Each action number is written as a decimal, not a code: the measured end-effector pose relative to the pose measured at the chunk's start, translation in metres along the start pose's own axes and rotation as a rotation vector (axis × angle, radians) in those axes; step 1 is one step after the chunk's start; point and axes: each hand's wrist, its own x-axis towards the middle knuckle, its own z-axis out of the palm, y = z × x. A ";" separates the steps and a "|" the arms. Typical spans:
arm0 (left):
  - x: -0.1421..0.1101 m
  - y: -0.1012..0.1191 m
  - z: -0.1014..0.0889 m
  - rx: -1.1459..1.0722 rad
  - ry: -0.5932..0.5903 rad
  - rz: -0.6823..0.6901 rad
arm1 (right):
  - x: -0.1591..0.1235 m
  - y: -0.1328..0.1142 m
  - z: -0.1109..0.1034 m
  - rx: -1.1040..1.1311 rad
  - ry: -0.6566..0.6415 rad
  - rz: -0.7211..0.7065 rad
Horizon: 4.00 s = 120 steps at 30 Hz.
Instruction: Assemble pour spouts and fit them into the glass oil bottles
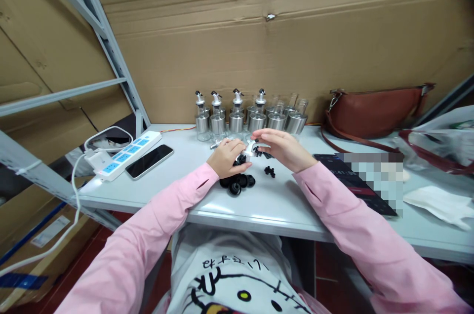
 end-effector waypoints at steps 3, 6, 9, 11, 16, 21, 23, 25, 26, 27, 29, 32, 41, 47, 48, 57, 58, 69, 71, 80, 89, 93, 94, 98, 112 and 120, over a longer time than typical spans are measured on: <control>0.000 -0.001 0.001 -0.001 -0.025 -0.009 | 0.003 0.005 0.001 0.003 -0.029 0.099; -0.001 -0.002 0.002 0.000 -0.020 -0.001 | 0.004 0.008 0.002 0.043 -0.059 0.146; -0.002 -0.002 0.003 0.009 -0.022 0.003 | 0.003 0.008 0.003 0.079 -0.108 0.157; -0.002 -0.003 0.003 0.015 -0.035 0.000 | 0.003 0.007 0.004 0.086 -0.136 0.155; -0.002 -0.002 0.002 0.008 -0.053 -0.015 | 0.003 0.010 0.002 0.096 -0.168 0.150; -0.001 -0.001 0.001 0.008 -0.106 -0.061 | 0.003 0.011 0.001 0.100 -0.190 0.133; -0.001 -0.001 0.001 0.014 -0.122 -0.063 | 0.002 0.009 0.002 0.102 -0.203 0.130; -0.001 -0.001 0.002 0.018 -0.136 -0.059 | 0.001 0.008 0.002 0.103 -0.217 0.128; -0.001 -0.001 0.002 0.020 -0.141 -0.056 | 0.001 0.008 0.002 0.104 -0.224 0.127; -0.001 -0.001 0.002 0.022 -0.143 -0.052 | 0.001 0.007 0.002 0.106 -0.230 0.126; -0.001 -0.001 0.003 0.024 -0.136 -0.041 | 0.001 0.007 0.002 0.111 -0.236 0.129; -0.001 -0.001 0.003 0.021 -0.106 -0.011 | 0.000 0.007 0.002 0.112 -0.242 0.131; 0.000 0.000 0.002 0.024 -0.103 0.001 | 0.000 0.007 0.004 0.109 -0.259 0.117; -0.001 0.000 0.003 0.026 -0.134 -0.019 | -0.001 0.006 0.004 0.079 -0.261 0.102; -0.001 0.000 0.003 0.027 -0.130 -0.016 | -0.001 0.006 0.004 0.078 -0.261 0.099; 0.000 -0.001 0.002 0.015 -0.121 -0.027 | -0.002 0.006 0.006 0.094 -0.235 0.074; 0.000 -0.001 0.002 0.013 -0.115 -0.035 | -0.002 0.007 0.006 0.075 -0.229 0.055; -0.002 -0.003 0.002 0.001 -0.056 -0.019 | -0.001 0.013 0.009 -0.038 -0.174 -0.012; 0.000 -0.003 -0.003 -0.020 -0.060 -0.002 | -0.001 0.012 0.010 -0.009 -0.171 -0.007; 0.001 -0.017 -0.019 -0.075 -0.116 -0.251 | -0.001 0.003 0.006 0.055 -0.092 -0.024; -0.001 -0.016 -0.009 -0.223 -0.430 -0.224 | 0.000 0.004 0.006 0.067 -0.090 0.011; -0.002 -0.018 -0.007 -0.266 -0.463 -0.220 | 0.000 0.005 0.005 0.072 -0.085 0.020; -0.003 -0.019 -0.007 -0.269 -0.455 -0.222 | 0.000 0.005 0.005 0.073 -0.085 0.022; -0.004 -0.020 -0.005 -0.293 -0.453 -0.235 | 0.001 0.007 0.004 0.075 -0.086 0.023; -0.001 -0.013 -0.009 -0.235 -0.086 -0.253 | 0.002 0.006 0.003 -0.025 -0.053 0.049; 0.001 -0.009 -0.010 -0.235 0.126 -0.237 | 0.000 0.008 0.005 0.013 -0.168 0.063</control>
